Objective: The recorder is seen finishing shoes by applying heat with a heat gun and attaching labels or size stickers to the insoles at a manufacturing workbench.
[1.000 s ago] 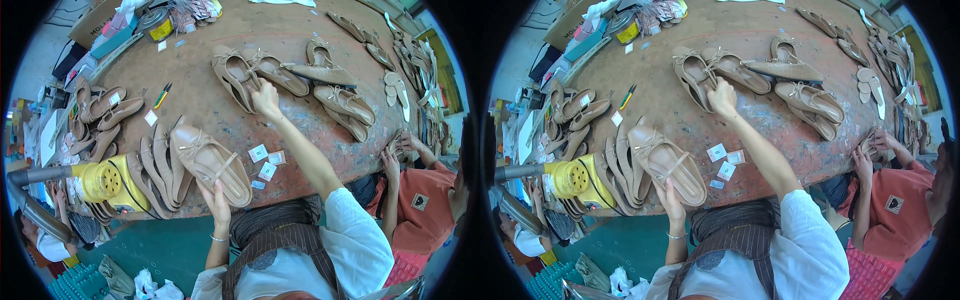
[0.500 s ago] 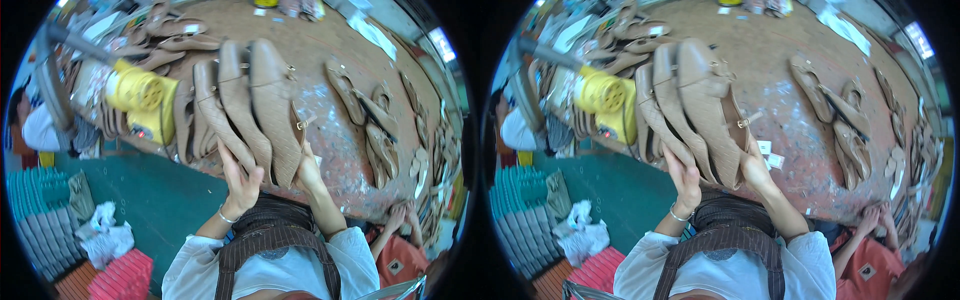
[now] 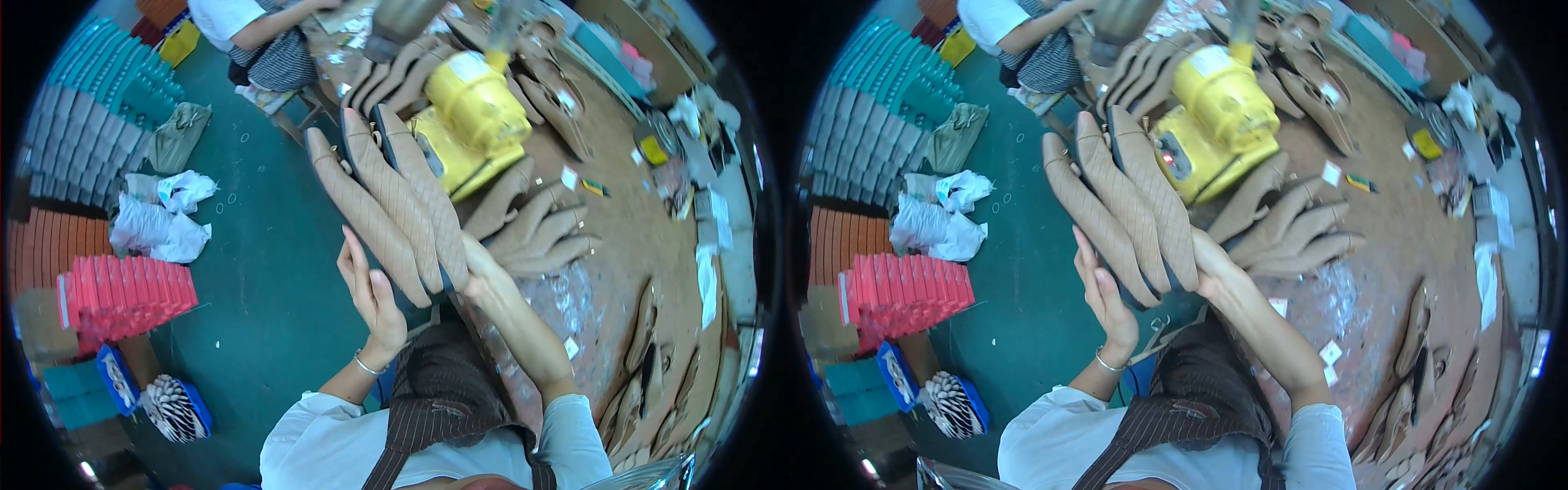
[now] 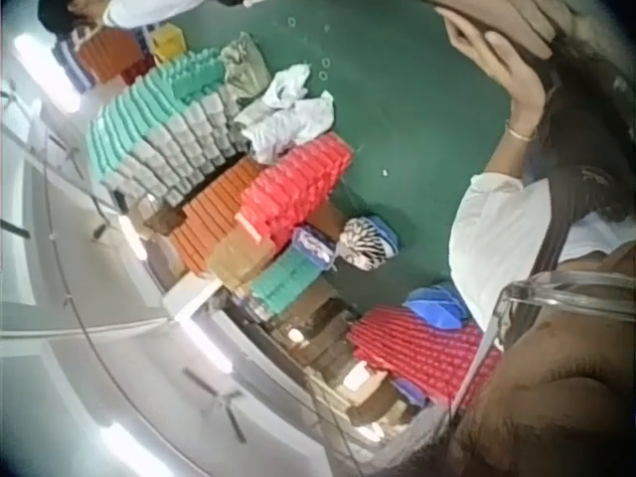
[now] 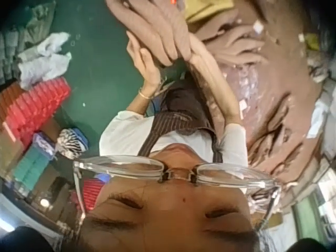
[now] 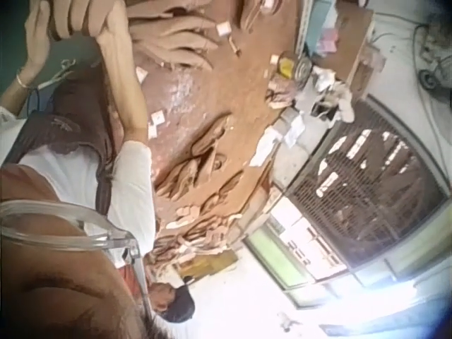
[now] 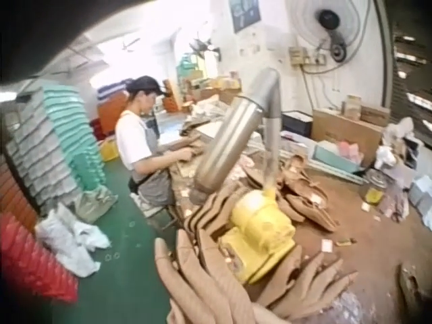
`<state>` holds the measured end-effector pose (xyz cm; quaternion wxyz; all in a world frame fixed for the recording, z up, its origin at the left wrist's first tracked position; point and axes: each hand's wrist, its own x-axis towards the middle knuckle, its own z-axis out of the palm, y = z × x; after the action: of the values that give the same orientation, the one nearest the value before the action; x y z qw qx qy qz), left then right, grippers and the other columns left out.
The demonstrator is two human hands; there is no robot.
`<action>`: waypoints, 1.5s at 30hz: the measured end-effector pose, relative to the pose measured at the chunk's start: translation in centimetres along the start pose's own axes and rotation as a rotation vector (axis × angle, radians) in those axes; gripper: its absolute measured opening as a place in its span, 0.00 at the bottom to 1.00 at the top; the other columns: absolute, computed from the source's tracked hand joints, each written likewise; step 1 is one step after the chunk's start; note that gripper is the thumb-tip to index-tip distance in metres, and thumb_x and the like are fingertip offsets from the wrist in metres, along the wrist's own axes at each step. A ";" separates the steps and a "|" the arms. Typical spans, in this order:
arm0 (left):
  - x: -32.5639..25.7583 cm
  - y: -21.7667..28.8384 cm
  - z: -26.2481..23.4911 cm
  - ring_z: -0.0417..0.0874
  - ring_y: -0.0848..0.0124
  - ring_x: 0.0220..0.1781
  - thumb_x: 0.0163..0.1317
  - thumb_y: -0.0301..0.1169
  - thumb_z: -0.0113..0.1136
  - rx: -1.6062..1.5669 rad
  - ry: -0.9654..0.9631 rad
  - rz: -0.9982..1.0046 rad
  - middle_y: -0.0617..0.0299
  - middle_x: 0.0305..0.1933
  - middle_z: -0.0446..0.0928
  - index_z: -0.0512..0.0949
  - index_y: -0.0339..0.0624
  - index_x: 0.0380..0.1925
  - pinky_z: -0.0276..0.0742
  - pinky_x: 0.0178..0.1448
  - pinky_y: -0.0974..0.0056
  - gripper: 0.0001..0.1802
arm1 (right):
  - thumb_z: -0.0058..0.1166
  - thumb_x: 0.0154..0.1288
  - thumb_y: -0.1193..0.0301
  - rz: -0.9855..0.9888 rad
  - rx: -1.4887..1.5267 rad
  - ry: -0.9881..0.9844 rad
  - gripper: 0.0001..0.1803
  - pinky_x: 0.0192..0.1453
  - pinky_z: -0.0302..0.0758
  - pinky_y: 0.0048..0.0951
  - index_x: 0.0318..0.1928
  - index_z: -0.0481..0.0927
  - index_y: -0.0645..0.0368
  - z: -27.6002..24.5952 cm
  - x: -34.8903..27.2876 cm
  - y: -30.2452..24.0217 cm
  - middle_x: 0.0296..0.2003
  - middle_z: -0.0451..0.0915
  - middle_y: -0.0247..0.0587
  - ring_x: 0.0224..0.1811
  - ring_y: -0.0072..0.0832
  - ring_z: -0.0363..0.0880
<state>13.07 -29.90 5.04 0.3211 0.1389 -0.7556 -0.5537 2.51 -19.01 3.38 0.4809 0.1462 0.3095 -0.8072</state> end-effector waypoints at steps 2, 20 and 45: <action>2.7 -1.6 0.3 0.63 0.59 0.65 0.76 0.41 0.35 0.012 0.043 -0.026 0.47 0.64 0.62 0.54 0.35 0.72 0.53 0.71 0.59 0.31 | 0.43 0.76 0.65 0.040 0.127 -0.143 0.21 0.56 0.80 0.36 0.60 0.71 0.67 -0.1 3.7 -1.0 0.54 0.79 0.49 0.51 0.33 0.82; 13.9 -4.6 2.8 0.58 0.61 0.74 0.78 0.44 0.29 -0.315 0.190 0.043 0.50 0.72 0.58 0.55 0.33 0.71 0.51 0.76 0.58 0.31 | 0.41 0.76 0.69 -0.038 0.046 -0.098 0.19 0.57 0.79 0.34 0.60 0.71 0.66 6.5 11.3 -7.5 0.54 0.78 0.48 0.52 0.32 0.81; 11.9 -6.4 0.9 0.81 0.57 0.53 0.68 0.38 0.46 -1.078 -0.106 -0.744 0.51 0.53 0.78 0.73 0.35 0.53 0.79 0.53 0.48 0.20 | 0.52 0.68 0.73 -0.547 -0.992 -0.081 0.15 0.60 0.74 0.34 0.51 0.81 0.67 -0.8 -8.3 -3.3 0.47 0.83 0.50 0.52 0.34 0.81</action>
<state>2.55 -38.19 2.84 0.0951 0.1829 -0.2887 -0.9349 3.75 -11.67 8.38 0.2769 -0.2137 0.6597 -0.6652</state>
